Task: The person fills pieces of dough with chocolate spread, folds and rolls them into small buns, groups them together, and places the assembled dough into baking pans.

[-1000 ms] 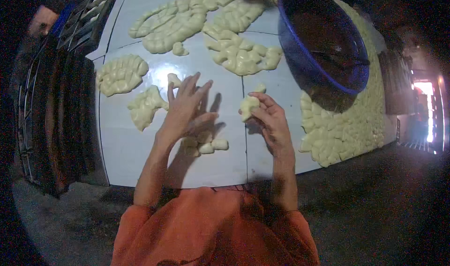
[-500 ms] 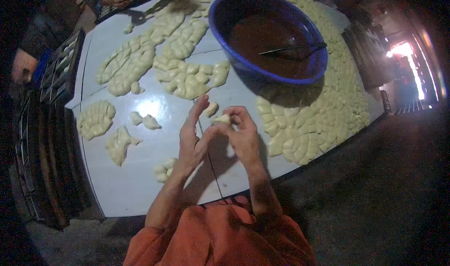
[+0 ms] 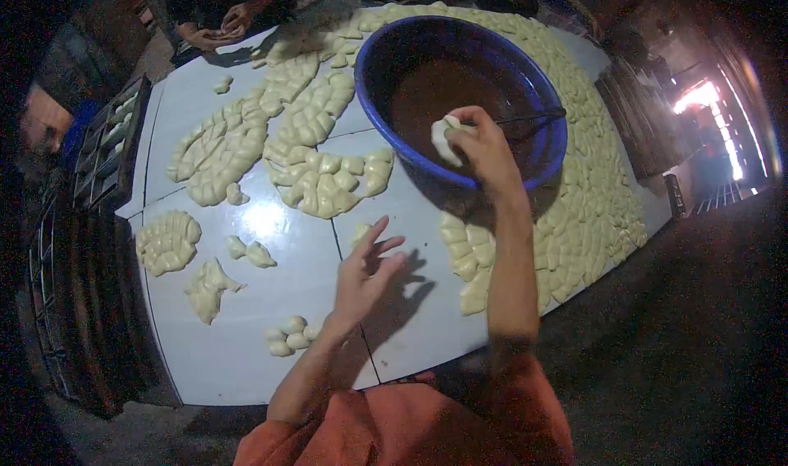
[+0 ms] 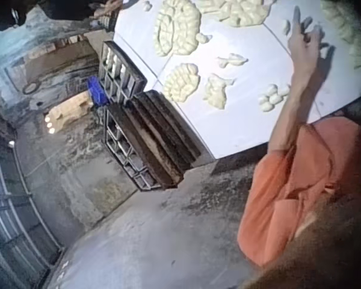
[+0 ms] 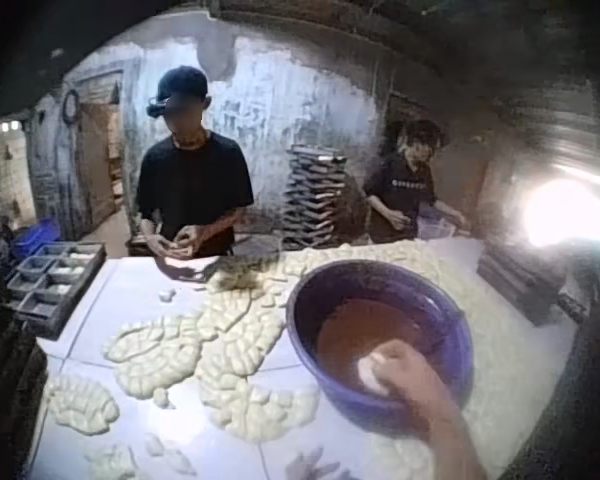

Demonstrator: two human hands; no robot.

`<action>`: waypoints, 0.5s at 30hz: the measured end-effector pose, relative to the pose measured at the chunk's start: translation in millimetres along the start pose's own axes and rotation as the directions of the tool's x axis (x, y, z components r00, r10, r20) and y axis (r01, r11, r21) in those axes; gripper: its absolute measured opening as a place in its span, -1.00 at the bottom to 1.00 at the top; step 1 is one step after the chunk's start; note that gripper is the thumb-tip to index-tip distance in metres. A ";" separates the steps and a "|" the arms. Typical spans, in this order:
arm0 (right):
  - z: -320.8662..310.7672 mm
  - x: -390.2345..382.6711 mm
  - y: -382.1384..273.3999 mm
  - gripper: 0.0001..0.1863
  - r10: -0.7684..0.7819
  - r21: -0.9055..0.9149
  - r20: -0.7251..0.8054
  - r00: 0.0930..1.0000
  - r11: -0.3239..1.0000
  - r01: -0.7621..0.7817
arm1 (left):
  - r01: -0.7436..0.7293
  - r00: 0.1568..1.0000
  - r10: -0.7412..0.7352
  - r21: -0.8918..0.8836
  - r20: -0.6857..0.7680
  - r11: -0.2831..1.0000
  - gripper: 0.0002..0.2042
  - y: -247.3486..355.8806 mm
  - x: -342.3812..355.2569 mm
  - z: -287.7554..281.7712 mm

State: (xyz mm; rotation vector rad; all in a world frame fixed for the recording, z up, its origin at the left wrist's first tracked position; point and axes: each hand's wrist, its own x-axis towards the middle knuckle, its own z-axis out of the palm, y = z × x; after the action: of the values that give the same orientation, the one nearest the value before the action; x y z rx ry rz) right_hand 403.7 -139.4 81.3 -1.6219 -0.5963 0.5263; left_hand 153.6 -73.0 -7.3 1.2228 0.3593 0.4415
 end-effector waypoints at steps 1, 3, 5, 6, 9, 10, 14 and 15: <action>-14.4 17.8 7.6 -0.79 0.078 -0.309 0.034 0.996 0.949 -0.063 | 0.082 0.997 -0.083 0.047 0.002 0.995 -0.34 7.5 -1.5 -8.3; -28.5 47.9 33.5 -0.75 0.094 -0.568 0.196 0.976 0.822 0.035 | 0.164 0.986 -0.162 0.141 -0.029 0.976 -0.50 17.3 -6.4 -23.4; -46.4 63.5 66.8 -0.66 0.246 -0.811 0.408 0.879 0.539 0.226 | 0.194 0.981 -0.196 0.155 -0.007 0.969 -0.51 24.9 -8.1 -30.2; -40.3 63.5 63.7 -0.66 0.245 -0.807 0.419 0.874 0.542 0.235 | 0.227 0.973 -0.229 0.170 -0.004 0.959 -0.52 27.6 -11.2 -35.6; -27.6 51.8 36.5 -0.74 0.341 -0.693 0.428 0.837 0.718 0.061 | 0.226 0.972 -0.233 0.212 0.009 0.951 -0.54 31.2 -16.4 -42.5; -28.4 46.8 28.1 -0.74 0.341 -0.695 0.429 0.836 0.716 0.064 | 0.244 0.966 -0.256 0.227 0.024 0.943 -0.54 31.9 -15.5 -42.6; -9.9 17.7 -4.5 -0.85 0.253 0.173 0.357 0.899 0.928 -0.329 | 0.215 0.974 -0.221 0.095 0.056 0.972 -0.56 16.7 -5.3 -37.2; -5.0 9.7 -8.2 -0.85 0.207 0.258 0.314 0.927 0.921 -0.293 | 0.210 0.970 -0.220 0.106 0.102 0.972 -0.55 16.1 2.1 -33.2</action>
State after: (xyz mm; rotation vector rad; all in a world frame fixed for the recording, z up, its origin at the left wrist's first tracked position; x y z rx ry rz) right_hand 413.6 -136.1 90.1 -1.3460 -0.4869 1.0054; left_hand 137.0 -40.3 -2.1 1.2788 0.4145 0.1688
